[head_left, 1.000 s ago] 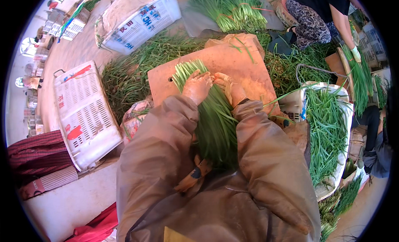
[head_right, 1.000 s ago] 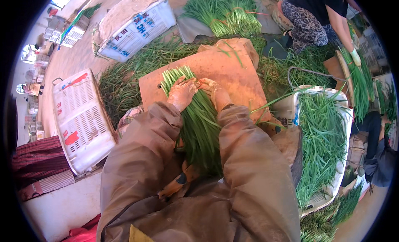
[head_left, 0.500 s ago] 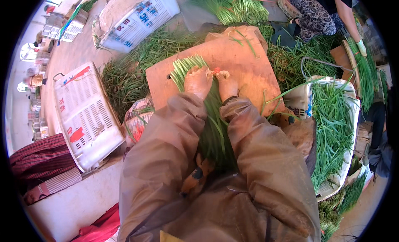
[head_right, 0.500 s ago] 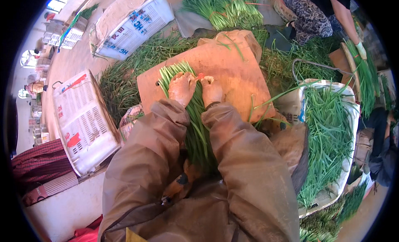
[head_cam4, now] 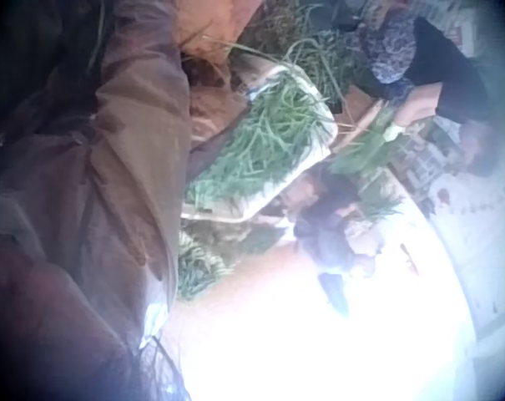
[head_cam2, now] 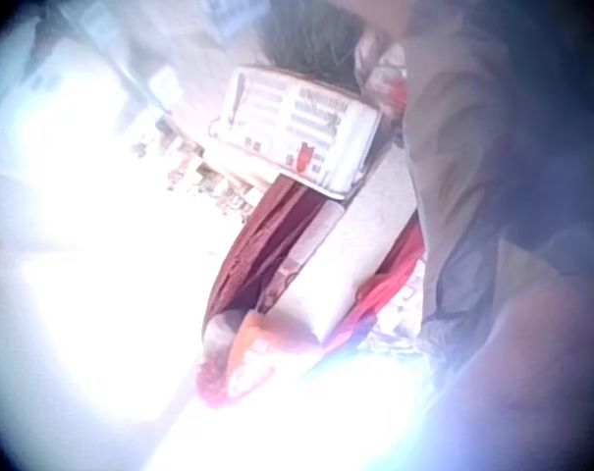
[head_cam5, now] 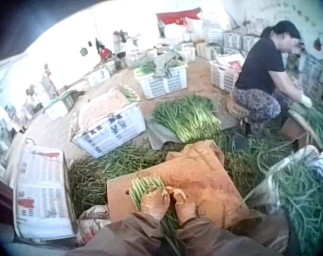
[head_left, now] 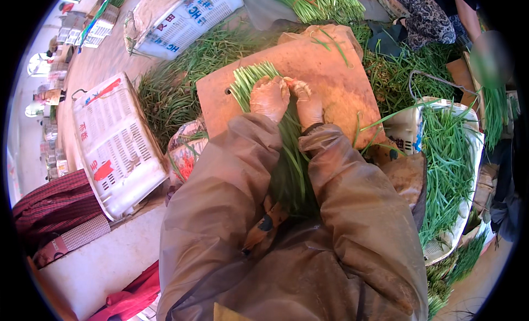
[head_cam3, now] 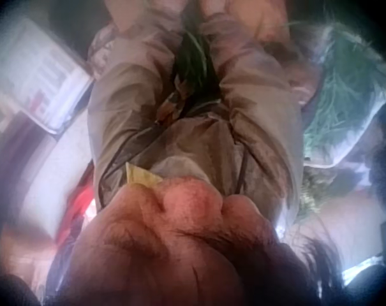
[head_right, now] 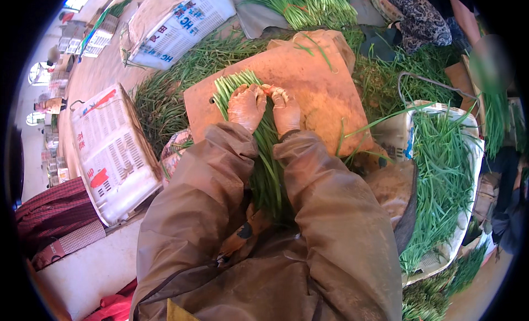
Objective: The person picks up bunches of green onions from a crate, aligns the stalks on a board, removes damaged outer layers by hand, and secures them with a red tie.
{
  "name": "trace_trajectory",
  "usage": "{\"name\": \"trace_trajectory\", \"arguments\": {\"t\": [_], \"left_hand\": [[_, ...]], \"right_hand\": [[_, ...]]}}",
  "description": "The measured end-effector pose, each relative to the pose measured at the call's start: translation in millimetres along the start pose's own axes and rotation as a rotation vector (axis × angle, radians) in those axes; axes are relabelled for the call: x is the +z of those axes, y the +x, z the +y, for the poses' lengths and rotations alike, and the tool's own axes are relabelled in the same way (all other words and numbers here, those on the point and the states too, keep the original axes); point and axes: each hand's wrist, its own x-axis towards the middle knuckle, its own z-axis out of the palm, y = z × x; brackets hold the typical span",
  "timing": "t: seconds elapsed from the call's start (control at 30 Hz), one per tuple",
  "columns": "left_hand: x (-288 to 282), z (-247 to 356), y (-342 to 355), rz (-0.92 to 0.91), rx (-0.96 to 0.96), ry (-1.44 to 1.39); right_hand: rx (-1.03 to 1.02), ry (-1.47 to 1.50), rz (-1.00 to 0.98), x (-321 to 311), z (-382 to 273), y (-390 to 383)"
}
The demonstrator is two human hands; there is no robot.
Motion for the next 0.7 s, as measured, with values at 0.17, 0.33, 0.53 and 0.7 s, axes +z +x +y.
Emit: {"name": "trace_trajectory", "arguments": {"t": [0.17,0.33,0.53,0.7], "left_hand": [[0.0,-2.8,1.5,-0.050,-0.033,-0.041],[-14.7,4.2,-0.1,0.003,-0.136,-0.205],[-14.9,-29.8,2.1,-0.231,0.088,-0.397],[-44.5,-7.0,-23.8,-0.054,-0.099,-0.130]], "right_hand": [[0.192,0.197,-0.056,-0.5,-8.6,4.1],[0.164,-0.138,-0.130,3.3,-52.1,9.2],[0.075,-0.115,-0.189,13.0,-68.7,15.5],[0.373,0.184,-0.098,14.6,-92.7,14.1]]}}
